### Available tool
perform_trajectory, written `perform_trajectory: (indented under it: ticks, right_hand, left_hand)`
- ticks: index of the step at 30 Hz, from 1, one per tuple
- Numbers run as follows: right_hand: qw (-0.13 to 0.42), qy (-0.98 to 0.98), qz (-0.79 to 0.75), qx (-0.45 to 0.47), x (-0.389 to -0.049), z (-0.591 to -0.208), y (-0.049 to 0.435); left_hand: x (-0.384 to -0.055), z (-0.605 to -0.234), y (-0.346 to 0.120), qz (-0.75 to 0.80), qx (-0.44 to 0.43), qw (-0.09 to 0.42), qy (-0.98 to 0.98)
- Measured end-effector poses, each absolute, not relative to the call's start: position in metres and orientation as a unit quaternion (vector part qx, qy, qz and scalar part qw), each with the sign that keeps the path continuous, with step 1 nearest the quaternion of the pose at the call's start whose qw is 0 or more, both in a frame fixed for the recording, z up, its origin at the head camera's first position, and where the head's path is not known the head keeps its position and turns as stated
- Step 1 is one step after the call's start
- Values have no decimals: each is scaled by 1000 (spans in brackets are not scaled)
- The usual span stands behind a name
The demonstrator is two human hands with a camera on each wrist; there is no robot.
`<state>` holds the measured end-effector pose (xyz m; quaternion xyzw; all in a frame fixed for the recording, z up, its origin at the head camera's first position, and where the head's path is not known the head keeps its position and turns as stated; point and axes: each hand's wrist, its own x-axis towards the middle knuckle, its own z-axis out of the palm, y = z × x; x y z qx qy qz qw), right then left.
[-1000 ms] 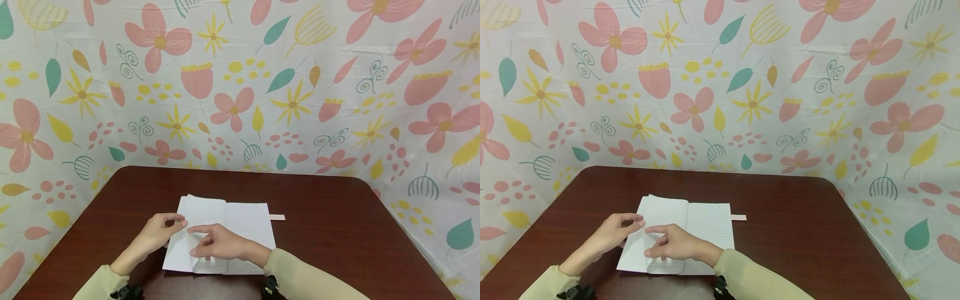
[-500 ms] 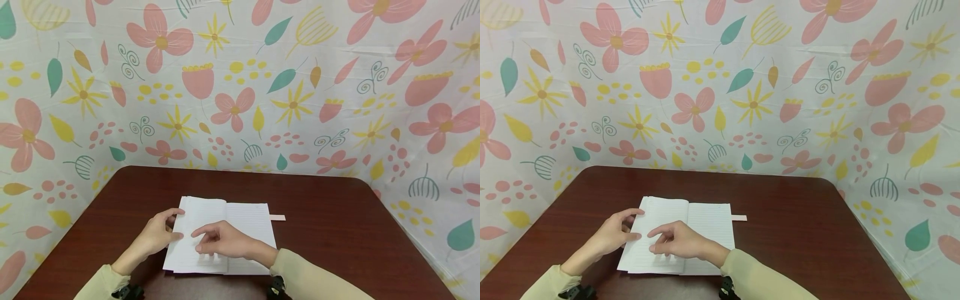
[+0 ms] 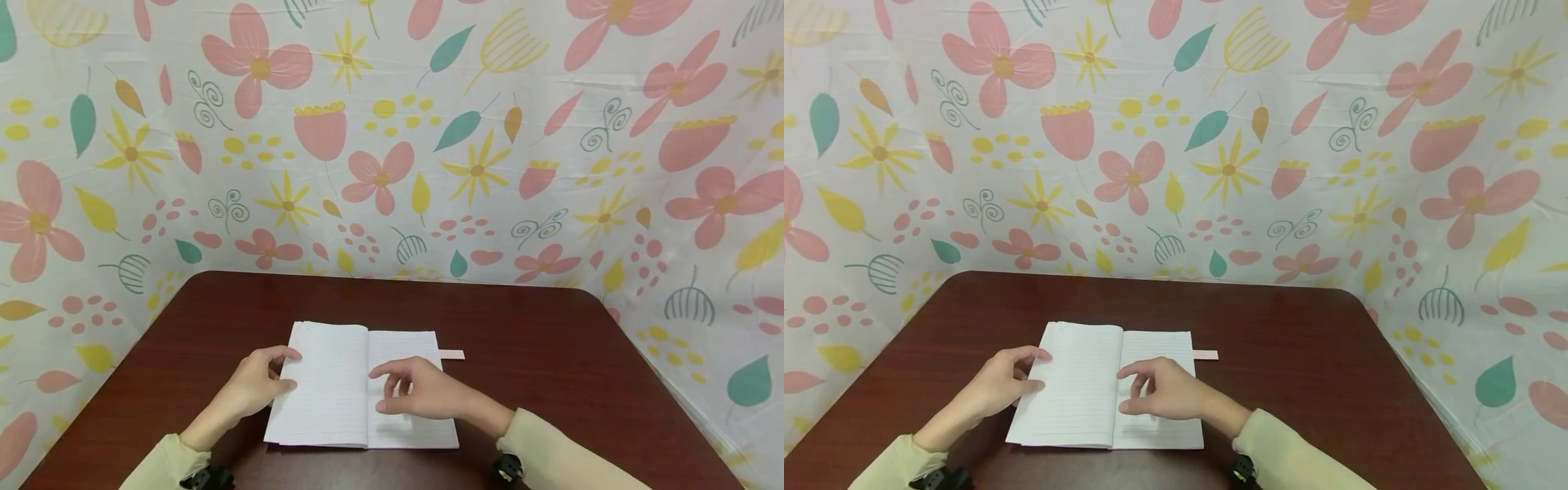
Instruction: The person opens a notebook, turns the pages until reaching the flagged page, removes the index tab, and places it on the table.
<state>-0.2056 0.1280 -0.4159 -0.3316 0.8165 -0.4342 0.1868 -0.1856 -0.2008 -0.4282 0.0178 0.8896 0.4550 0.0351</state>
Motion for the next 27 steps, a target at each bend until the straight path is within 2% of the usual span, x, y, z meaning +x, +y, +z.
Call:
perform_trajectory:
  ticks: [7,16,27]
  right_hand:
    - [179,844,-396,-313,-209,-421,168]
    - [105,889,-326,-305,-208,-425,206]
    - [110,912,-285,-272,-207,-431,228]
  left_hand:
    - [-184,-427,-201,454,16,39,890]
    - [-185,-427,-202,449,21,37,893]
    - [-185,-429,-202,454,16,44,890]
